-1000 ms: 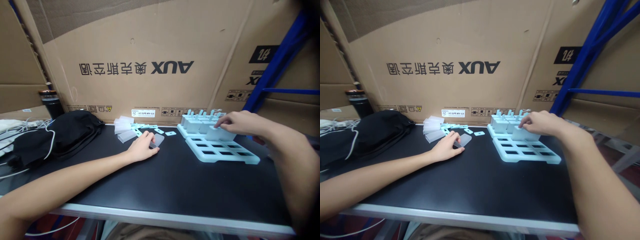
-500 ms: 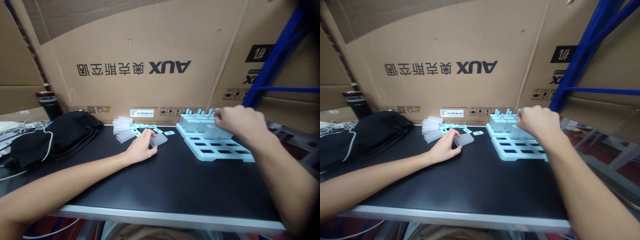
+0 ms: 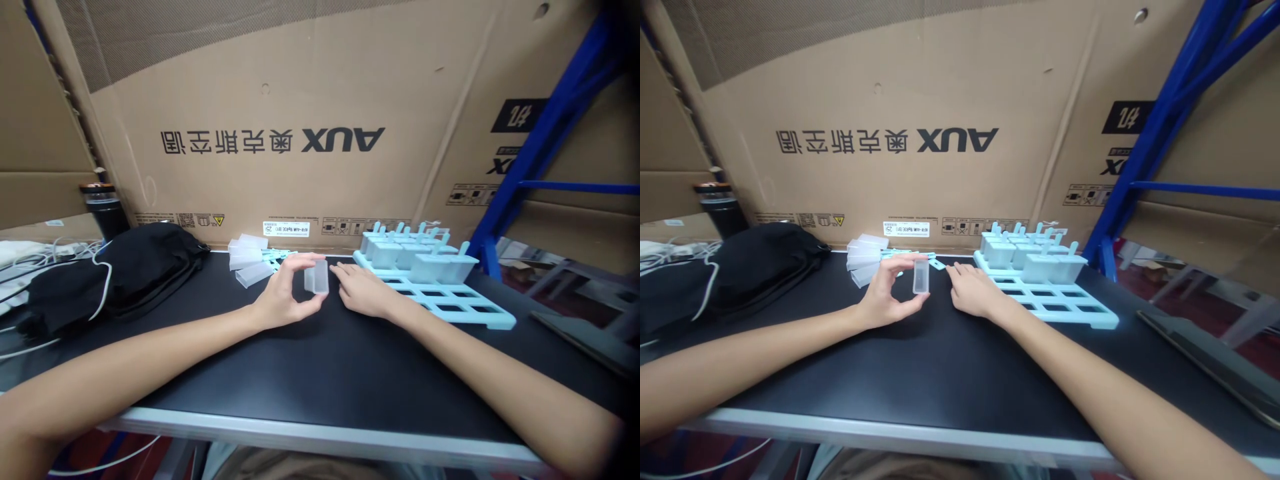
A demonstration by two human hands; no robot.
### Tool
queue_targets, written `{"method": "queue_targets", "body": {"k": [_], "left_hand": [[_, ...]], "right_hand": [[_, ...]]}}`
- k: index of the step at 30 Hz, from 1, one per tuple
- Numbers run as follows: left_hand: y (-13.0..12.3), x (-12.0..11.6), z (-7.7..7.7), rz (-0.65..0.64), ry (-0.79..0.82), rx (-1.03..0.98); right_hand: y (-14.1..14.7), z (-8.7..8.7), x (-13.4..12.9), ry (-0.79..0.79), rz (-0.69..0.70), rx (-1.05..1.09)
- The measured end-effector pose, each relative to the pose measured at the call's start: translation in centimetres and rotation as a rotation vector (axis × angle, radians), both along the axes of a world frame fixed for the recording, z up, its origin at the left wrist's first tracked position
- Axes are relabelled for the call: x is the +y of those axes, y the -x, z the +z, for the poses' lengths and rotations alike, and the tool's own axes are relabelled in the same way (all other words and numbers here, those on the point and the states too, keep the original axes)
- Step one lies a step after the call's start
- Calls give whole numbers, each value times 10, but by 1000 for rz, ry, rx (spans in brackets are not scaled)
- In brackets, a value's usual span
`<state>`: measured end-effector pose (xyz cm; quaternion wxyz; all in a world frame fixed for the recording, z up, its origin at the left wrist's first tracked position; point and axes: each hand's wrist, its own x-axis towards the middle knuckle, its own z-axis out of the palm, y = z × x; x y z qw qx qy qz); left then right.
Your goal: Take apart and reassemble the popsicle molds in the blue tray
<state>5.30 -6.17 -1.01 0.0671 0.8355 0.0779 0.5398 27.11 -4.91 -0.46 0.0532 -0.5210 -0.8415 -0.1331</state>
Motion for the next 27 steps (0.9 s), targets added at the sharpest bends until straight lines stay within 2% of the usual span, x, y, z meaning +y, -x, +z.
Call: {"method": "queue_targets", "body": {"k": [3, 8, 12, 16, 19, 21, 23, 27], "left_hand": [[1, 0, -1, 1, 26, 4], [4, 3, -7, -51, 194, 62], [5, 0, -7, -5, 285, 180], [5, -5, -2, 42, 255, 191], [6, -6, 0, 80, 202, 200], [7, -6, 0, 91, 187, 215], [6, -4, -2, 84, 179, 210], [2, 0, -7, 73, 182, 157]], "right_hand": [[-5, 3, 2, 45, 29, 27], [-7, 14, 0, 62, 84, 98], [-6, 19, -3, 136, 69, 119], [-4, 28, -10, 84, 31, 142], [-4, 37, -17, 6, 114, 160], [-3, 42, -21, -18, 189, 263], [-1, 48, -25, 16, 245, 471], [9, 54, -36, 299, 333, 971]]}}
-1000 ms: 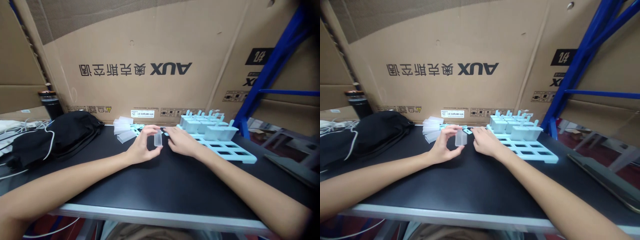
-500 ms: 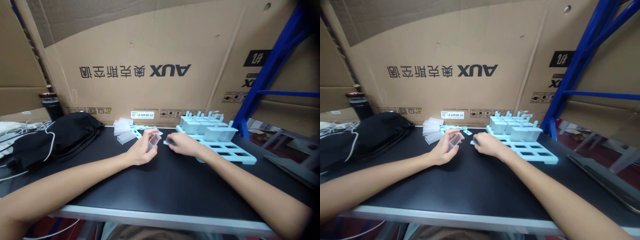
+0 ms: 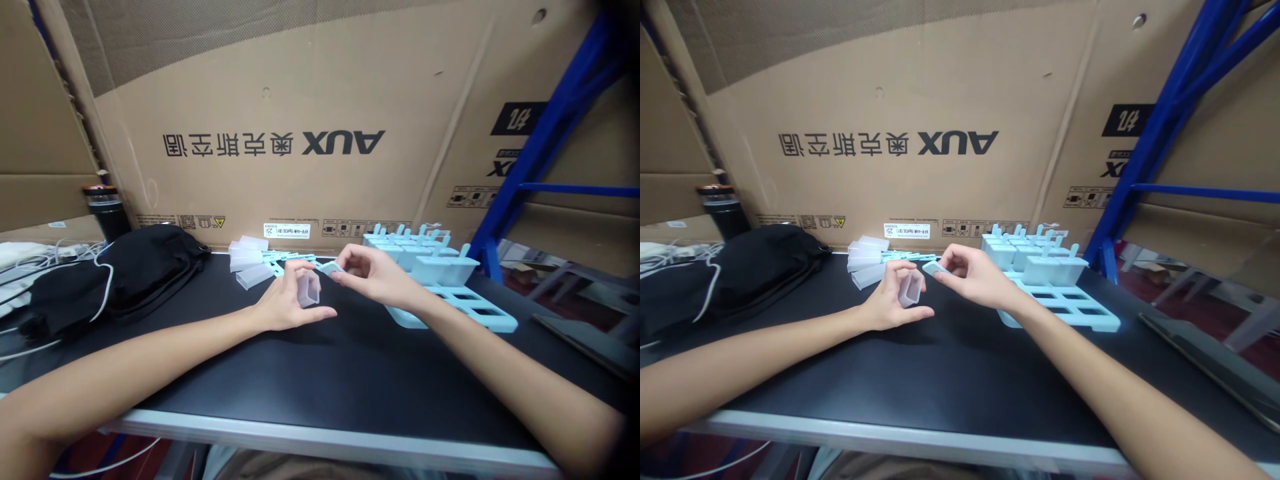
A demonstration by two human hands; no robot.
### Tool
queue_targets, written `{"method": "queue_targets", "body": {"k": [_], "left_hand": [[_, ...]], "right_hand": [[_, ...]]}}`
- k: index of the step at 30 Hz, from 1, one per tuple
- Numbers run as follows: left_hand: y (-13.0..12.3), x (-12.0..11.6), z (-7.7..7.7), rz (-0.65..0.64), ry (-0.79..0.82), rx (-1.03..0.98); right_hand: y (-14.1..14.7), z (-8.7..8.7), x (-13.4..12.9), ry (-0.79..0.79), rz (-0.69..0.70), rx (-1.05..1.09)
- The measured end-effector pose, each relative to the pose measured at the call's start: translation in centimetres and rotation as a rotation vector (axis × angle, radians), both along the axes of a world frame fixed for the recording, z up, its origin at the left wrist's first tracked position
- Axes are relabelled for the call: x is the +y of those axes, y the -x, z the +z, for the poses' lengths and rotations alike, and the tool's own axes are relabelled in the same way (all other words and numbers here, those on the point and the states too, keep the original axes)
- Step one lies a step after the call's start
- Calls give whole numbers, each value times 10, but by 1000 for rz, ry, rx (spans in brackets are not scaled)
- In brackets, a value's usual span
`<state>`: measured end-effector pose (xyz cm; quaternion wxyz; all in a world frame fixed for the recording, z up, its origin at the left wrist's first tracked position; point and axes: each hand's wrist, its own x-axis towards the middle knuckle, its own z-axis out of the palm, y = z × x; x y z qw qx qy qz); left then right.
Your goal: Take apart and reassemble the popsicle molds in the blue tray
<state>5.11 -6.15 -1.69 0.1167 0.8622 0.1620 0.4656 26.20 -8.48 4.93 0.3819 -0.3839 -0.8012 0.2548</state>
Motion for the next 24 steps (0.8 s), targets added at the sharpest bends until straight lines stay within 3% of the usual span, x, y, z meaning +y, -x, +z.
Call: {"method": "queue_targets", "body": {"k": [4, 9, 13, 19, 24], "left_hand": [[0, 1, -1, 52, 8, -13], [6, -5, 6, 95, 45, 127], [9, -8, 11, 55, 68, 299], [7, -10, 11, -33, -156, 433], [6, -12, 13, 9, -252, 583]], "right_hand": [[14, -6, -9, 292, 156, 177], [22, -22, -8, 390, 269, 25], [22, -23, -10, 526, 394, -76], [17, -10, -14, 520, 563, -396], [7, -2, -14, 496, 526, -612]]}}
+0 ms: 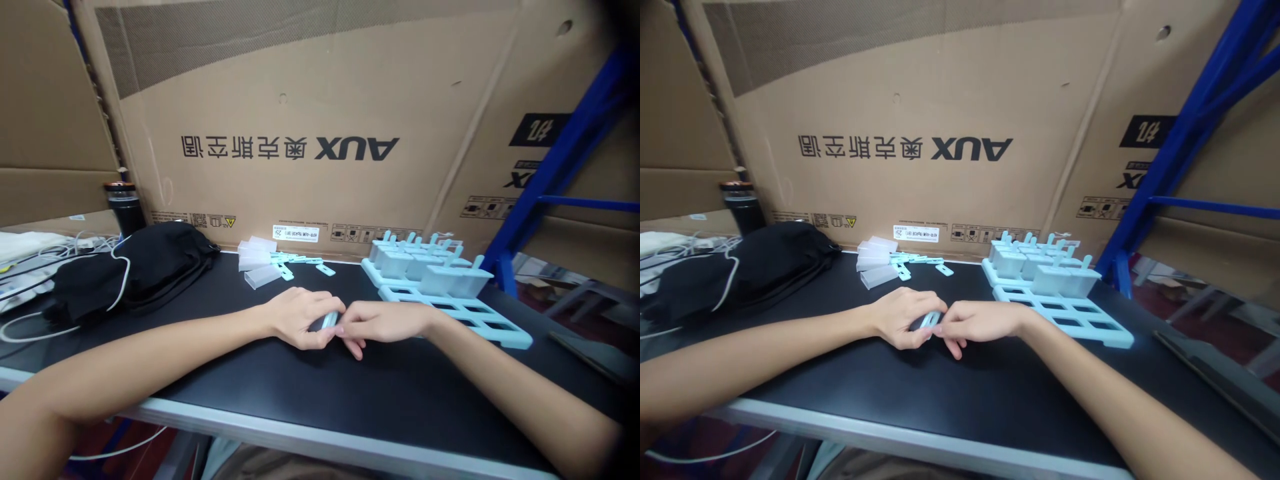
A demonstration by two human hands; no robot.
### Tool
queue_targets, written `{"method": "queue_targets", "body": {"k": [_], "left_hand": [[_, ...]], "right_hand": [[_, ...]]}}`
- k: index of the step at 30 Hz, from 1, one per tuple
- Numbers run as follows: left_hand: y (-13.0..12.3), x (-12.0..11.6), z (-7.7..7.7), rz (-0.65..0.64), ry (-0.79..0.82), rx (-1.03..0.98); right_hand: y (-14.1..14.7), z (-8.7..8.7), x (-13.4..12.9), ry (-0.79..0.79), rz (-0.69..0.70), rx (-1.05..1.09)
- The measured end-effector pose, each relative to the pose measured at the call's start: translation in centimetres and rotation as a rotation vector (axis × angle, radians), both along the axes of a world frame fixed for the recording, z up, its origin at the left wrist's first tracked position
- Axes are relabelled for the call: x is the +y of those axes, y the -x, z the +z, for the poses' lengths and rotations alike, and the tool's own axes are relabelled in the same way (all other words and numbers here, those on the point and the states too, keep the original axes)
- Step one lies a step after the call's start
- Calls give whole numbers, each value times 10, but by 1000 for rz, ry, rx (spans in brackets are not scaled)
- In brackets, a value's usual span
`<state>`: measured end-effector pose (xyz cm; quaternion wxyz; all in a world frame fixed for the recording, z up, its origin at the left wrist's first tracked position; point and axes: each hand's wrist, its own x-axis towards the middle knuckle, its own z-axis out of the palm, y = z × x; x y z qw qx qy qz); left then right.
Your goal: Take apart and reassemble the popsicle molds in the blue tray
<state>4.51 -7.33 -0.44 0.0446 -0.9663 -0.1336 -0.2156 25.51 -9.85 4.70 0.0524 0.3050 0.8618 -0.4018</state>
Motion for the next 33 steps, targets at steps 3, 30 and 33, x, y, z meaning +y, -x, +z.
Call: {"method": "queue_targets", "body": {"k": [3, 30, 33], "left_hand": [[0, -2, 2, 40, -45, 58], [-1, -9, 4, 41, 44, 41], [1, -7, 4, 26, 89, 13]], "right_hand": [[-7, 5, 1, -62, 18, -81], [62, -6, 147, -1138, -426, -206], [47, 14, 122, -1179, -467, -34]]}}
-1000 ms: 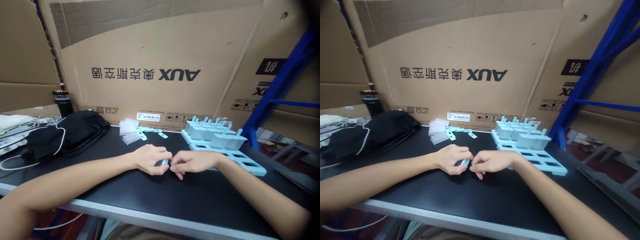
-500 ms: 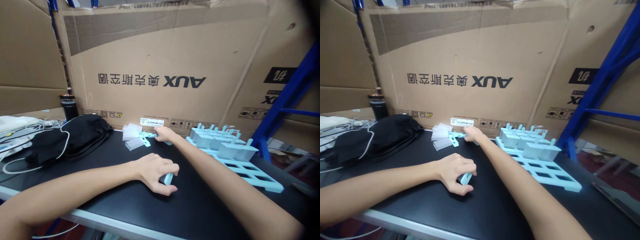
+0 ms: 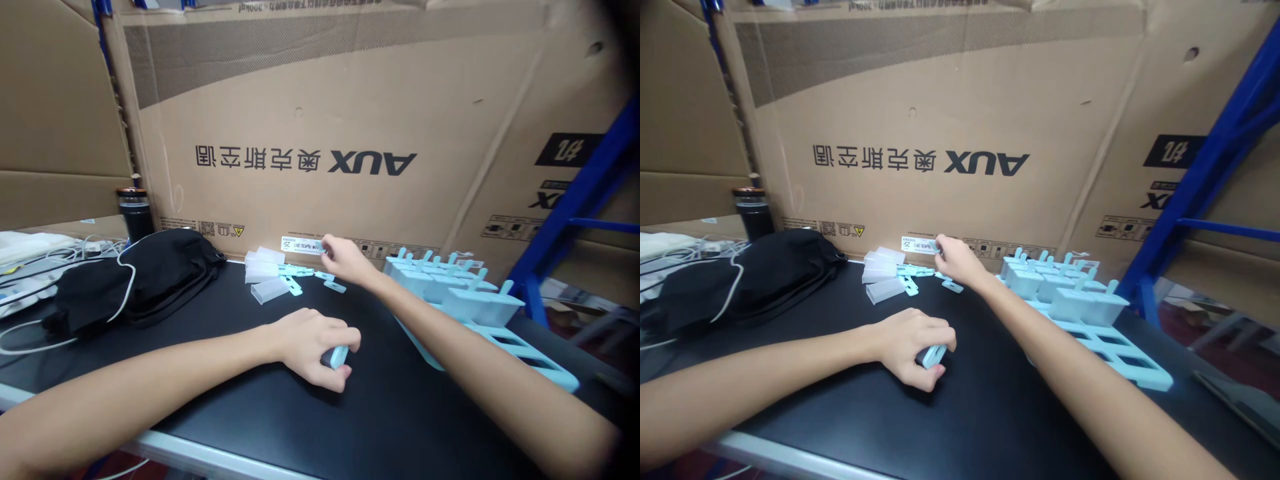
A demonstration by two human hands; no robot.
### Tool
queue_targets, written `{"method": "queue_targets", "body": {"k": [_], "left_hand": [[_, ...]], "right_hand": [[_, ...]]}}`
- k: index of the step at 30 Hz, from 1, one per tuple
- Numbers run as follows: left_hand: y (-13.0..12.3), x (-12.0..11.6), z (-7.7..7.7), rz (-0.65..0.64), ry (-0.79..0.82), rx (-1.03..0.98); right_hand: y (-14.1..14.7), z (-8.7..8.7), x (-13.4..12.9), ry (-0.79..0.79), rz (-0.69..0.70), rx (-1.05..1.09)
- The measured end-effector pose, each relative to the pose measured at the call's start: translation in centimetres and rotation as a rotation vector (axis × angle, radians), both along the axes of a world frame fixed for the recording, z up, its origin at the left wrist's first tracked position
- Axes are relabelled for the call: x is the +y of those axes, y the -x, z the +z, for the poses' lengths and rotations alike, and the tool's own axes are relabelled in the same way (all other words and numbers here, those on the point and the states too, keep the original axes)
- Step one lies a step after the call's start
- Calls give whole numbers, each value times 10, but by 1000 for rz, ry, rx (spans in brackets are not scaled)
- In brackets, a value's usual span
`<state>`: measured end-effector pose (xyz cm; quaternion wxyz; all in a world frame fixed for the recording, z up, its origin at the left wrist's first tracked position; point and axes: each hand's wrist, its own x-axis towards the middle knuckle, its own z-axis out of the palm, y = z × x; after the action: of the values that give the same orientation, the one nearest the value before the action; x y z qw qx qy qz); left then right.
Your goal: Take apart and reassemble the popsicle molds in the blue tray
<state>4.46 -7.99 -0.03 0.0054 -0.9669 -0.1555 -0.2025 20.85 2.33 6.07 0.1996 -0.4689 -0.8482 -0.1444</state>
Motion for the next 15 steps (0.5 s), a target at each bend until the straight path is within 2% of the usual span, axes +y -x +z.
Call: {"method": "queue_targets", "body": {"k": [4, 7, 9, 12, 15], "left_hand": [[0, 2, 0, 15, 163, -179], [-2, 4, -1, 68, 296, -308], [-3, 5, -2, 63, 336, -360], [-4, 6, -3, 27, 373, -372], [-3, 6, -1, 25, 413, -367]], "right_hand": [[-30, 12, -50, -9, 141, 423], [-49, 9, -81, 175, 197, 622], [-56, 9, -94, 276, 219, 742], [-56, 16, -104, 299, 235, 893], [-49, 24, -112, 341, 300, 931]]}}
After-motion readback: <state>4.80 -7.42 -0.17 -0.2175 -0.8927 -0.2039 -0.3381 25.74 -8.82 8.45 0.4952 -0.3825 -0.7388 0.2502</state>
